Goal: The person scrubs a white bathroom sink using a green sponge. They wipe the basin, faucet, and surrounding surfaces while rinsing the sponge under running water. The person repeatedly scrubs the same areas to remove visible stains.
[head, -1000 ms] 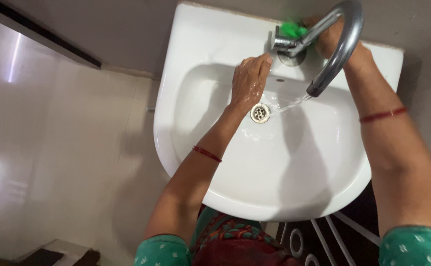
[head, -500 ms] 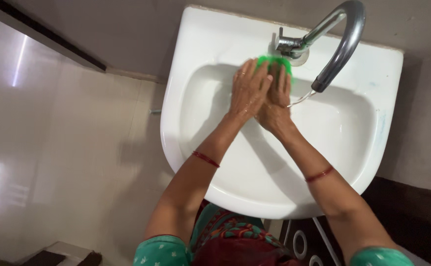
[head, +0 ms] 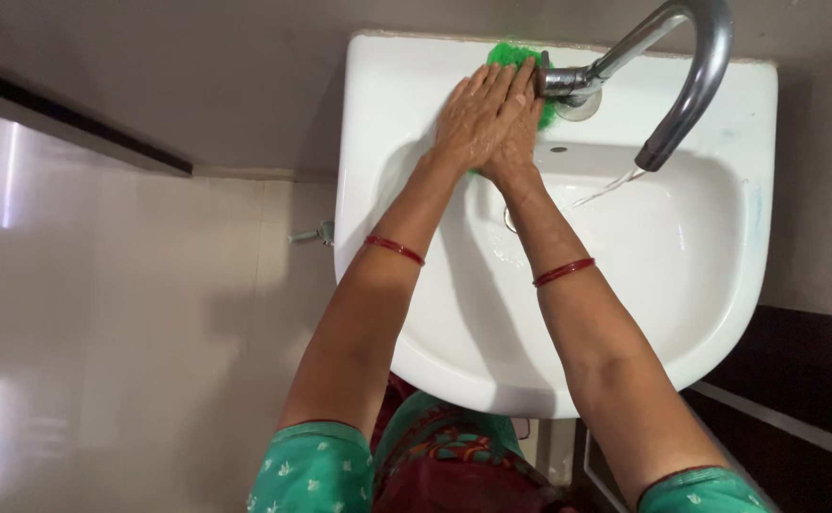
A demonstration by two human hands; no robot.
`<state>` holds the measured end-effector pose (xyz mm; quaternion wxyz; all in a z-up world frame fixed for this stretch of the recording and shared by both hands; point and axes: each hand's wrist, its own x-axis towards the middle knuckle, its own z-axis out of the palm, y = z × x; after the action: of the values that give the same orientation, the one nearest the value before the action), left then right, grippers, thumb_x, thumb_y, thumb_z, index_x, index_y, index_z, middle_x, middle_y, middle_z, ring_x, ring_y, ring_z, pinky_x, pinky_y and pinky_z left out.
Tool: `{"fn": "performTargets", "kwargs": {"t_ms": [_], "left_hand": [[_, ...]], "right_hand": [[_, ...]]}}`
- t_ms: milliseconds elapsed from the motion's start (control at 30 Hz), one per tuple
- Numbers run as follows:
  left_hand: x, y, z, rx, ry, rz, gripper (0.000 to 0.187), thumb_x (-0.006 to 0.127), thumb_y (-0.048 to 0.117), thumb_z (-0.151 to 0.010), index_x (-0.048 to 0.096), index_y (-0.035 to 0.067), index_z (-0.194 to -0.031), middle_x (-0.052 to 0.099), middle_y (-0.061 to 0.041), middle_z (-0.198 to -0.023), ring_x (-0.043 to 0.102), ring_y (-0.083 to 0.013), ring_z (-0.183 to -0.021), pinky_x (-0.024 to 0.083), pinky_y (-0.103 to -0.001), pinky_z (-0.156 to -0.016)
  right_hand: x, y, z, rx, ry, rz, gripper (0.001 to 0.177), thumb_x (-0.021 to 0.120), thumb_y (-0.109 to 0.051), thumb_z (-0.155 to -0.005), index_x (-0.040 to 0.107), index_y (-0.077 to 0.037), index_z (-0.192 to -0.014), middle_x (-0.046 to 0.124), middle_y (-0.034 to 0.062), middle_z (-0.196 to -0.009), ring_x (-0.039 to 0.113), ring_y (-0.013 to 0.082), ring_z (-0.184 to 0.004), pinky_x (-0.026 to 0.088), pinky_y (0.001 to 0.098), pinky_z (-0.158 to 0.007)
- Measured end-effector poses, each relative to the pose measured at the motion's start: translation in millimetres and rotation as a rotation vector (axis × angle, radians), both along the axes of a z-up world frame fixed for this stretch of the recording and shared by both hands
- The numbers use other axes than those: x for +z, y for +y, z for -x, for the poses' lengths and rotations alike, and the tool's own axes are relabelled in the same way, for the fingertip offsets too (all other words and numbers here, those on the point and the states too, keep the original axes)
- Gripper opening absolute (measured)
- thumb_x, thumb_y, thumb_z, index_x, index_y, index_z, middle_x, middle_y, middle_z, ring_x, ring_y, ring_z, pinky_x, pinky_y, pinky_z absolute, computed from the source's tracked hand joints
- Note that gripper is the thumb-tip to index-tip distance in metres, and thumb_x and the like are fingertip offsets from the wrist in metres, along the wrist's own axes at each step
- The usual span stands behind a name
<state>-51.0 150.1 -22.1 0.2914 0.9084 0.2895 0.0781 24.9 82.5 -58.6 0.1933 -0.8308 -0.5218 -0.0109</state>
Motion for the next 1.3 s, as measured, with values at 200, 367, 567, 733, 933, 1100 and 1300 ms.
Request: {"fn": "performTargets", "kwargs": {"t_ms": [200, 367, 567, 733, 933, 1100, 1300], "left_hand": [[1.5, 13.1, 0.7, -0.031, 0.039, -0.043, 0.070, 0.023, 0.048, -0.104, 0.028, 0.007, -0.160, 0.028, -0.013, -0.167, 0.021, -0.0270, -0.157, 0.010, -0.044, -0.129], [13.4, -59.5, 34.9, 0.134, 0.121, -0.154, 0.080, 0.032, 0.050, -0.105, 0.023, -0.011, -0.157, 0.026, -0.029, -0.163, 0.016, -0.0396, -0.154, 0.006, -0.049, -0.128], [-0.9, -70.7, 13.8, 0.106, 0.003, -0.275, 0.078, 0.031, 0.049, -0.105, 0.023, -0.009, -0.156, 0.027, -0.029, -0.165, 0.016, -0.0391, -0.157, 0.003, -0.047, -0.130], [17.7, -4.5, 27.3, 0.193, 0.039, -0.065, 0.078, 0.025, 0.049, -0.102, 0.023, -0.006, -0.156, 0.025, -0.026, -0.164, 0.017, -0.0356, -0.156, 0.003, -0.046, -0.128], [32.5, -8.5, 116.2, 0.382, 0.155, -0.150, 0.077, 0.023, 0.048, -0.109, 0.018, -0.013, -0.157, 0.021, -0.034, -0.165, 0.012, -0.0413, -0.158, 0.000, -0.048, -0.131], [18.1, -61.1, 114.1, 0.269, 0.071, -0.248, 0.080, 0.027, 0.050, -0.105, 0.019, -0.014, -0.153, 0.021, -0.033, -0.162, 0.012, -0.0415, -0.154, 0.001, -0.048, -0.126], [11.7, -24.2, 57.4, 0.239, -0.016, -0.105, 0.083, 0.029, 0.055, -0.104, 0.025, -0.009, -0.157, 0.026, -0.031, -0.164, 0.015, -0.0406, -0.157, 0.003, -0.047, -0.130]], "right_hand": [[33.5, 8.1, 15.8, -0.052, 0.085, 0.157, 0.102, 0.072, -0.047, -0.087, 0.022, 0.003, -0.160, 0.007, 0.0344, -0.165, 0.011, 0.0508, -0.152, 0.014, 0.0633, -0.120], [52.3, -53.1, 16.4, 0.362, -0.087, 0.104, 0.072, 0.055, -0.031, -0.111, 0.024, -0.006, -0.171, 0.019, 0.0198, -0.179, 0.010, 0.0372, -0.167, 0.008, 0.0539, -0.137], [33.6, -63.0, 17.1, 0.202, -0.142, 0.111, 0.076, 0.053, -0.036, -0.111, 0.020, -0.002, -0.169, 0.009, 0.0256, -0.173, 0.005, 0.0385, -0.161, 0.002, 0.0527, -0.131], [46.8, 3.7, 23.6, 0.243, 0.043, 0.141, 0.094, 0.064, -0.044, -0.095, 0.018, 0.000, -0.164, 0.004, 0.0270, -0.169, 0.002, 0.0421, -0.157, 0.000, 0.0503, -0.128], [35.8, 26.1, 92.0, 0.475, 0.039, 0.053, 0.071, 0.058, -0.034, -0.105, 0.031, -0.008, -0.164, 0.020, 0.0177, -0.173, 0.010, 0.0330, -0.161, 0.007, 0.0484, -0.132], [36.3, -38.2, 91.1, 0.416, 0.137, -0.105, 0.060, 0.055, -0.028, -0.105, 0.042, -0.007, -0.159, 0.030, 0.0167, -0.169, 0.019, 0.0332, -0.157, 0.011, 0.0501, -0.129], [66.6, -15.7, 58.1, 0.253, -0.028, 0.114, 0.082, 0.067, -0.040, -0.093, 0.034, -0.005, -0.160, 0.026, 0.0271, -0.165, 0.016, 0.0406, -0.155, 0.013, 0.0536, -0.127]]}}
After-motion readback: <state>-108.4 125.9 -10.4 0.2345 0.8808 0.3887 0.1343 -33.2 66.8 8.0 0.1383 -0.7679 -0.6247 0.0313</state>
